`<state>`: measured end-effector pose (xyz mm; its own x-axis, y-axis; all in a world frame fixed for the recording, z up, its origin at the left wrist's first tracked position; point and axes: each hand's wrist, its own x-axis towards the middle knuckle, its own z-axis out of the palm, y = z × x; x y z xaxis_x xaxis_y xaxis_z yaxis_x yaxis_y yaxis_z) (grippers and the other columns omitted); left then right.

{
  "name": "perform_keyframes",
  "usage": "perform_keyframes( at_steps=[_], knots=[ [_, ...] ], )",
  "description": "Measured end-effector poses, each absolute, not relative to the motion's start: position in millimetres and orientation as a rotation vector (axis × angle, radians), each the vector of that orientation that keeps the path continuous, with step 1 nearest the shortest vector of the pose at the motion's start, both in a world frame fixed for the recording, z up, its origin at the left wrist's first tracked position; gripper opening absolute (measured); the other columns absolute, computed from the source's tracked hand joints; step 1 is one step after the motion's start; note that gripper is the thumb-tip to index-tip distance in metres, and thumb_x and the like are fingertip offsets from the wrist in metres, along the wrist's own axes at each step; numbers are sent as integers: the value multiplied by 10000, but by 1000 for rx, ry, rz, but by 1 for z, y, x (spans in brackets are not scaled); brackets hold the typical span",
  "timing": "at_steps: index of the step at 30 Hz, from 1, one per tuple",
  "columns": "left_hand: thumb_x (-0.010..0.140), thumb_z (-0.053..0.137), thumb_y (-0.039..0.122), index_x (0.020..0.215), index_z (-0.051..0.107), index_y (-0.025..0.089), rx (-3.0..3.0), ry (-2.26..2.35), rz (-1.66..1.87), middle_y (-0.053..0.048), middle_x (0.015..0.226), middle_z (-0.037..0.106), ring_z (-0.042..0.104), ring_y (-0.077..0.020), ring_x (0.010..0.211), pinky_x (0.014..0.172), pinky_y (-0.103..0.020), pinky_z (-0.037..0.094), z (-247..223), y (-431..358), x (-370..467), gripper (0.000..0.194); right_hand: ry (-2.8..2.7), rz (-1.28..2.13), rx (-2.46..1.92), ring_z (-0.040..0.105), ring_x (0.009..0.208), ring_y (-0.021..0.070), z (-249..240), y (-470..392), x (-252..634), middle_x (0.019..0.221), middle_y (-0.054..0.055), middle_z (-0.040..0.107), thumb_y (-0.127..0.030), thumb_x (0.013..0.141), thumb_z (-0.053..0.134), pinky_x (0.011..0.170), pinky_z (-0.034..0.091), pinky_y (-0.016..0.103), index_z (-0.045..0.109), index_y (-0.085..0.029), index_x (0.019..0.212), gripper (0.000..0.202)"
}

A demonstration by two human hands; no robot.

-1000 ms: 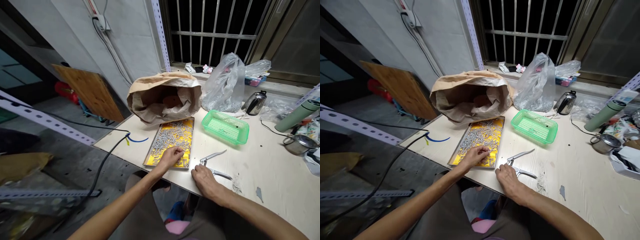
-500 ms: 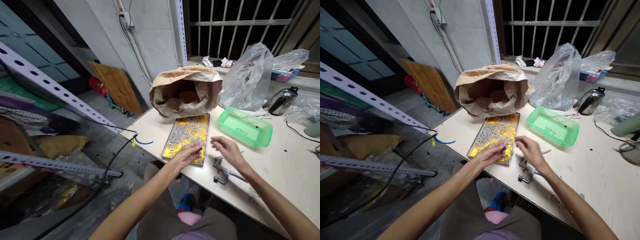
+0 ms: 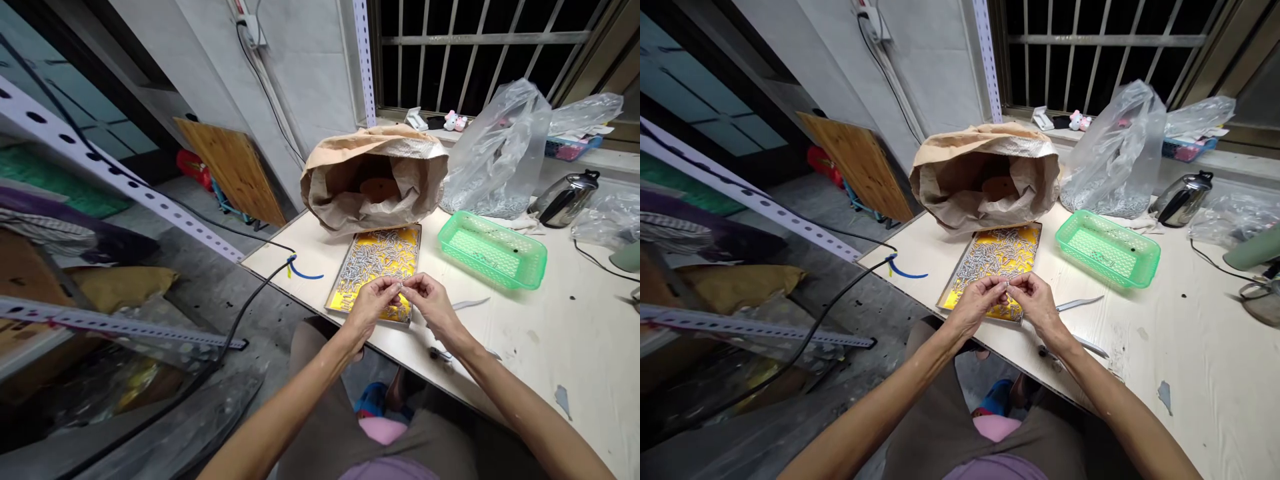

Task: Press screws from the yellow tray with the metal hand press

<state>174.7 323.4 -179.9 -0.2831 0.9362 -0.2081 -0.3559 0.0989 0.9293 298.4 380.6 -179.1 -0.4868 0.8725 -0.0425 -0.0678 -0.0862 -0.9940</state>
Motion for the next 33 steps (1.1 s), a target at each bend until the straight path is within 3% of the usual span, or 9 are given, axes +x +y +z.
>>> perform_keyframes(
  at_steps=[6, 10, 14, 17, 24, 29, 33],
  knots=[
    [584, 778, 461, 777, 630, 122, 669, 1446, 1561, 2, 669, 612, 556, -84, 565, 569, -209, 491, -184, 326, 168, 416, -1577, 1555, -924, 558, 642, 131, -190, 384, 279, 713, 9, 623, -451, 678, 694, 619, 467, 268, 591, -183, 741, 294],
    [652, 729, 433, 794, 613, 132, 715, 1629, 1593, 8, 683, 609, 572, -91, 558, 516, -199, 491, -182, 324, 162, 352, -1935, 1181, -931, 563, 673, 141, -194, 393, 275, 742, 25, 629, -297, 803, 574, 662, 471, 286, 623, -183, 763, 130],
    [639, 750, 425, 795, 603, 128, 707, 1572, 1489, 10, 651, 604, 575, -96, 544, 510, -204, 498, -178, 308, 168, 366, -2311, 757, -894, 583, 820, 172, -186, 393, 313, 856, 68, 624, -239, 893, 475, 757, 473, 304, 671, -187, 856, 207],
    [582, 799, 408, 760, 607, 114, 623, 1437, 1315, 8, 616, 601, 557, -85, 520, 511, -200, 491, -178, 296, 182, 393, -2509, 555, -965, 586, 793, 167, -180, 376, 368, 842, 64, 601, -272, 946, 380, 720, 475, 283, 660, -199, 928, 289],
    [610, 809, 242, 802, 639, 82, 476, 1337, 942, 26, 571, 571, 525, -61, 493, 503, -182, 463, -185, 291, 222, 302, -2775, 300, -1371, 584, 789, 167, -195, 330, 448, 971, 78, 583, -206, 923, 373, 650, 456, 267, 538, -161, 1158, 290],
    [732, 687, 138, 702, 611, 85, 492, 1454, 822, 36, 517, 545, 468, -43, 414, 419, -158, 398, -190, 300, 238, 98, -2842, 189, -1458, 548, 670, 149, -205, 327, 445, 822, 38, 559, -168, 931, 369, 546, 362, 253, 588, -181, 922, 219],
    [814, 571, 110, 724, 602, 92, 577, 1612, 674, 65, 432, 488, 393, -40, 333, 333, -152, 280, -194, 301, 244, 97, -2814, 124, -1292, 498, 609, 126, -216, 323, 445, 755, 18, 516, -134, 932, 355, 508, 299, 237, 562, -177, 857, 225]
  ],
)
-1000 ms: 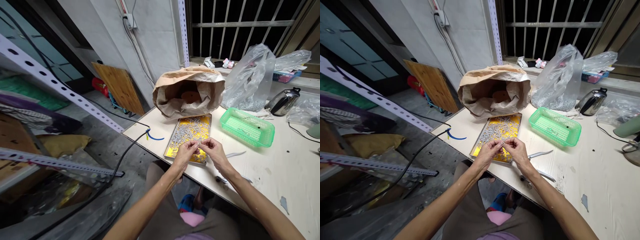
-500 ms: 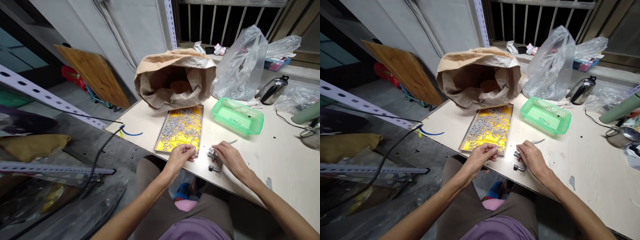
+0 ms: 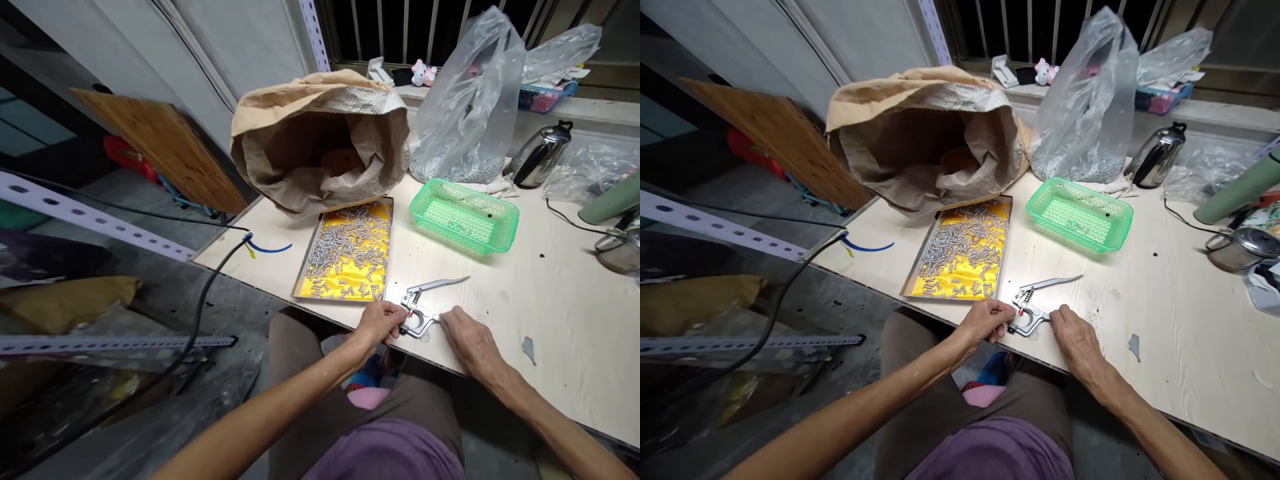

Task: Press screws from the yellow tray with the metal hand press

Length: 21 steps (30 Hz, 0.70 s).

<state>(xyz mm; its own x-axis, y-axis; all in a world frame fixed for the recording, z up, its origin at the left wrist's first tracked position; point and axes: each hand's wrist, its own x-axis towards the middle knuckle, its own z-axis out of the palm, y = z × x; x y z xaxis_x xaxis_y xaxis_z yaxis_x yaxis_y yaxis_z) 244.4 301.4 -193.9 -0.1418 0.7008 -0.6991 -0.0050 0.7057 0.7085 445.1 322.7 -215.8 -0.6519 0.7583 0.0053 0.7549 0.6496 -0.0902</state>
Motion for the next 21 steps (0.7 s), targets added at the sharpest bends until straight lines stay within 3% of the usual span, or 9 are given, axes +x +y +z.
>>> perform_keyframes(
  at_steps=[3, 9, 21],
  knots=[
    [823, 580, 142, 764, 610, 93, 655, 1700, 614, 89, 386, 429, 364, -41, 318, 322, -152, 224, -196, 299, 247, 82, -2777, 62, -1212, 460, 579, 120, -224, 318, 447, 739, 13, 494, -117, 926, 353, 494, 269, 238, 538, -178, 820, 222],
    [821, 584, 178, 808, 626, 93, 689, 1804, 520, 83, 429, 451, 393, -53, 335, 339, -168, 265, -194, 297, 253, 96, -2750, 21, -1165, 429, 580, 122, -226, 316, 446, 726, 10, 470, -49, 897, 347, 500, 261, 243, 521, -178, 798, 238],
    [824, 531, 151, 671, 561, 135, 690, 1780, 397, 83, 355, 389, 360, -73, 318, 342, -173, 295, -196, 297, 251, 158, -2850, 82, -1264, 408, 597, 129, -220, 311, 441, 772, 19, 481, 1, 838, 399, 495, 224, 255, 518, -175, 843, 213]
  ],
)
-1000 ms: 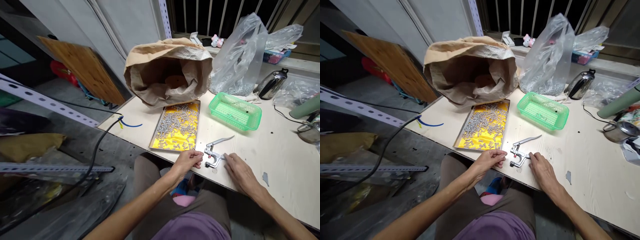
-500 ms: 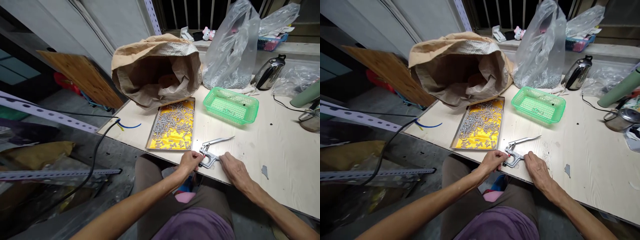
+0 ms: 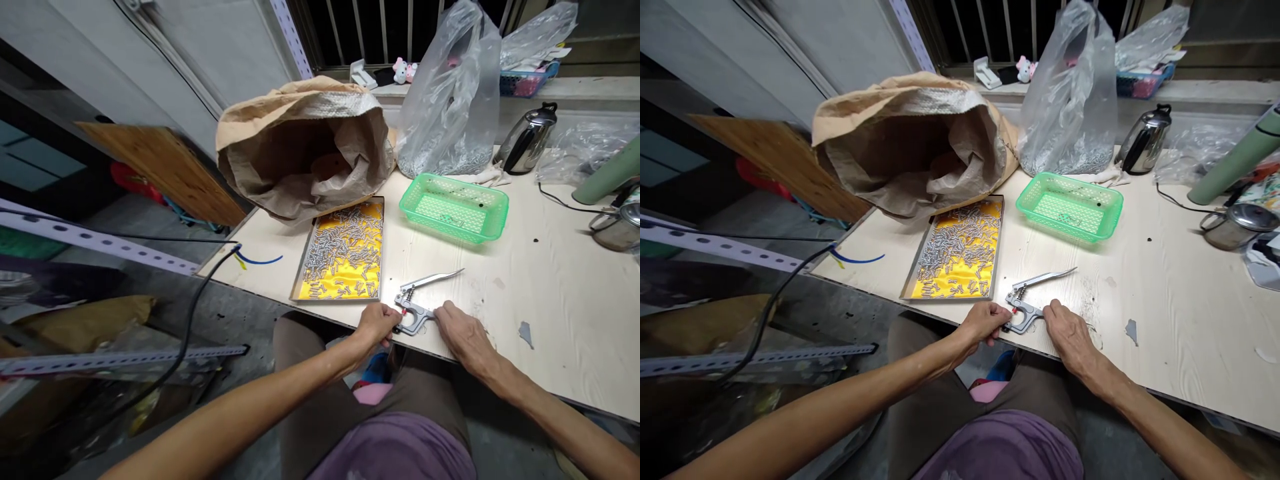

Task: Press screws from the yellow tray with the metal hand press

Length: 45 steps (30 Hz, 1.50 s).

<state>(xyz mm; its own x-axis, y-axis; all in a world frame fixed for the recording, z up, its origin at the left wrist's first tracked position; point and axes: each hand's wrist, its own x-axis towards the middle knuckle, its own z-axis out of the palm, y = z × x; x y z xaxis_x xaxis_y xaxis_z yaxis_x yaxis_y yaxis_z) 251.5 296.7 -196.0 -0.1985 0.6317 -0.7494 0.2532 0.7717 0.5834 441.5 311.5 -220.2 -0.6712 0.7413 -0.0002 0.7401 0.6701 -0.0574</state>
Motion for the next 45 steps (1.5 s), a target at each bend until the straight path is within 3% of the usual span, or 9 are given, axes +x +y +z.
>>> perform_keyframes(
  at_steps=[8, 12, 16, 18, 22, 31, 37, 41, 45],
  knots=[
    [818, 531, 122, 592, 520, 144, 766, 1744, 309, 83, 324, 379, 347, -64, 293, 343, -166, 315, -194, 298, 250, 227, -2987, 252, -1363, 491, 726, 152, -205, 313, 436, 862, 42, 538, 19, 824, 407, 538, 267, 260, 545, -178, 917, 258],
    [821, 535, 129, 598, 523, 140, 766, 1737, 293, 83, 331, 386, 361, -64, 298, 342, -160, 314, -195, 297, 249, 224, -2951, 244, -1291, 522, 854, 186, -206, 323, 441, 1018, 87, 571, -180, 895, 473, 634, 363, 274, 571, -187, 951, 113],
    [822, 542, 144, 604, 525, 139, 758, 1750, 274, 84, 328, 382, 351, -61, 294, 347, -159, 319, -195, 297, 249, 218, -2884, 48, -1181, 380, 1229, 356, -215, 347, 447, 1384, 197, 402, -500, 732, 690, 897, 382, 454, 486, -159, 1254, 656],
    [821, 544, 150, 601, 528, 140, 755, 1754, 278, 82, 330, 384, 355, -64, 297, 348, -165, 324, -193, 297, 249, 220, -2921, 27, -1145, 323, 1284, 384, -220, 358, 450, 1392, 214, 399, -572, 663, 716, 962, 338, 509, 406, -131, 1342, 867],
    [822, 546, 157, 588, 526, 142, 750, 1752, 288, 77, 335, 387, 361, -67, 303, 347, -169, 323, -193, 296, 249, 235, -2933, 63, -1111, 448, 1161, 346, -223, 369, 451, 1259, 198, 514, -635, 637, 690, 986, 319, 513, 376, -114, 1363, 947],
    [840, 561, 257, 650, 547, 148, 778, 1761, 249, 61, 404, 423, 418, -97, 352, 392, -208, 366, -201, 292, 246, 220, -2938, 189, -1176, 486, 959, 281, -214, 366, 444, 1050, 147, 565, -484, 667, 743, 831, 396, 398, 517, -75, 1215, 720],
    [868, 545, 308, 934, 602, 150, 1763, 1890, 240, -88, 1002, 609, 575, -226, 959, 785, -331, 490, -188, 282, 251, 180, -2869, 213, -1226, 476, 920, 255, -215, 357, 445, 1019, 119, 564, -389, 735, 706, 725, 383, 341, 539, -122, 1142, 514],
    [757, 680, 287, 1227, 479, 130, 2213, 1682, 94, -161, 1349, 450, 390, -327, 1251, 983, -449, 403, -193, 300, 268, 535, -2814, 119, -1180, 481, 912, 253, -213, 348, 443, 1004, 113, 573, -331, 757, 676, 733, 394, 348, 528, -129, 1138, 456],
    [755, 622, 252, 1347, 342, 57, 2253, 1559, 48, -194, 1289, 484, 449, -315, 1169, 978, -451, 399, -200, 318, 280, 684, -2664, -57, -1013, 500, 883, 255, -220, 346, 447, 993, 118, 581, -251, 729, 640, 729, 440, 369, 491, -120, 1179, 493]
  ],
)
